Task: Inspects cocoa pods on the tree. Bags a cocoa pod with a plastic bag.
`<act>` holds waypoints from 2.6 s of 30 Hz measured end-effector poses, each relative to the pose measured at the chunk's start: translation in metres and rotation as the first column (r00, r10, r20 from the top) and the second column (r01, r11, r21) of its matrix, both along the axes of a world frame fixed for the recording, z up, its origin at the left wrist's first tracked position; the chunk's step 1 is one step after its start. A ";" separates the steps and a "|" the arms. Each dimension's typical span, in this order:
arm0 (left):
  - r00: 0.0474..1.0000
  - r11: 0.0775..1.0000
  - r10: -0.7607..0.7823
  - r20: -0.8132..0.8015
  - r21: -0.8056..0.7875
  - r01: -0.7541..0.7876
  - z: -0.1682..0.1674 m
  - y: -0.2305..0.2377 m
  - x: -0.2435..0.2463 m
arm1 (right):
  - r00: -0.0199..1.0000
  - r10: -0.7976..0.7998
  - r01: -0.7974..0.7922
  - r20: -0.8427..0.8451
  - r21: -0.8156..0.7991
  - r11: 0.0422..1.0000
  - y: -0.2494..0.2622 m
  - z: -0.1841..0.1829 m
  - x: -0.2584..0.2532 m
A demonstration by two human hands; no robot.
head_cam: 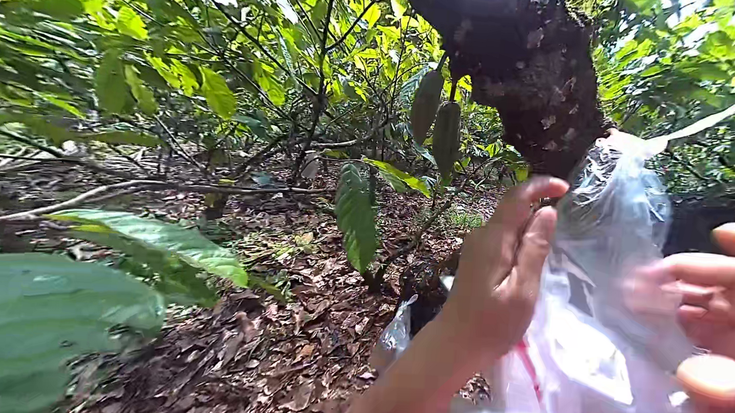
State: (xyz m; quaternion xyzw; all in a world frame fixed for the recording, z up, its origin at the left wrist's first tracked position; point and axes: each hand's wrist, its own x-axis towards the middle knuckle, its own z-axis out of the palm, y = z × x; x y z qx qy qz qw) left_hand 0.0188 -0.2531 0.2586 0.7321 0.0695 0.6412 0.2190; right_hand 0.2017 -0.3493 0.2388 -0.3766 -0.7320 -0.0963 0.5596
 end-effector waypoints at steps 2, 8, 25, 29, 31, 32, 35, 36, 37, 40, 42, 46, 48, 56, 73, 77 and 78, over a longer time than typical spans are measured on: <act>0.996 0.996 0.007 0.085 -0.090 0.001 -0.048 0.002 -0.005 | 0.988 0.152 -0.156 -0.036 -0.236 0.959 -0.006 -0.060 -0.037; 0.994 0.942 0.047 0.094 -0.336 -0.013 -0.093 0.015 -0.030 | 0.979 0.199 -0.166 0.039 -0.413 0.896 0.012 -0.089 0.002; 0.990 0.925 -0.123 0.072 -0.352 0.141 -0.114 0.039 -0.053 | 0.927 0.128 -0.311 -0.352 -0.532 0.788 0.009 -0.128 -0.030; 0.932 0.877 -0.359 0.040 -0.327 0.352 -0.127 0.049 -0.054 | 0.964 -0.013 -0.090 -0.264 -0.374 0.923 0.024 -0.122 -0.057; 0.901 0.852 -0.432 0.038 -0.310 0.421 -0.130 0.050 -0.057 | 0.981 0.019 -0.091 -0.193 -0.370 0.925 0.034 -0.115 -0.074; 0.890 0.842 -0.453 0.045 -0.308 0.444 -0.132 0.051 -0.058 | 0.982 0.049 -0.119 -0.182 -0.394 0.911 0.039 -0.115 -0.085; 0.886 0.822 -0.459 0.068 -0.346 0.453 -0.138 0.050 -0.067 | 0.954 0.060 -0.164 -0.295 -0.341 0.926 0.051 -0.128 -0.107; 0.889 0.815 -0.452 0.073 -0.370 0.445 -0.139 0.051 -0.072 | 0.938 0.063 -0.177 -0.341 -0.314 0.933 0.052 -0.130 -0.106; 0.894 0.811 -0.442 0.074 -0.395 0.433 -0.141 0.053 -0.078 | 0.922 0.064 -0.185 -0.383 -0.290 0.939 0.054 -0.131 -0.104; 0.909 0.802 -0.407 0.086 -0.443 0.401 -0.149 0.058 -0.095 | 0.886 -0.001 -0.128 -0.464 -0.247 0.960 0.058 -0.130 -0.098; 0.905 0.799 -0.413 0.106 -0.434 0.416 -0.154 0.061 -0.098 | 0.887 -0.064 -0.060 -0.456 -0.253 0.966 0.060 -0.128 -0.097; 0.894 0.777 -0.445 0.039 -0.479 0.408 -0.158 0.065 -0.115 | 0.966 -0.085 0.034 -0.245 -0.204 0.978 0.067 -0.130 -0.096; 0.920 0.793 -0.389 -0.038 -0.522 0.314 -0.158 0.065 -0.127 | 0.986 -0.144 0.134 -0.085 -0.115 0.984 0.070 -0.130 -0.096; 0.909 0.828 -0.364 -0.203 -0.517 0.216 -0.160 0.058 -0.151 | 0.987 -0.126 0.141 0.102 -0.160 0.977 0.076 -0.137 -0.081; 0.890 0.876 -0.249 -0.383 -0.482 0.038 -0.170 0.047 -0.185 | 0.978 0.043 -0.095 -0.204 -0.251 0.963 0.092 -0.136 -0.128; 0.864 0.813 -0.392 -0.317 -0.559 0.164 -0.171 0.049 -0.190 | 0.974 -0.017 -0.084 -0.228 -0.428 0.900 0.088 -0.123 -0.113; 0.854 0.791 -0.421 -0.305 -0.584 0.181 -0.171 0.049 -0.190 | 0.982 0.020 -0.106 -0.188 -0.462 0.881 0.087 -0.119 -0.109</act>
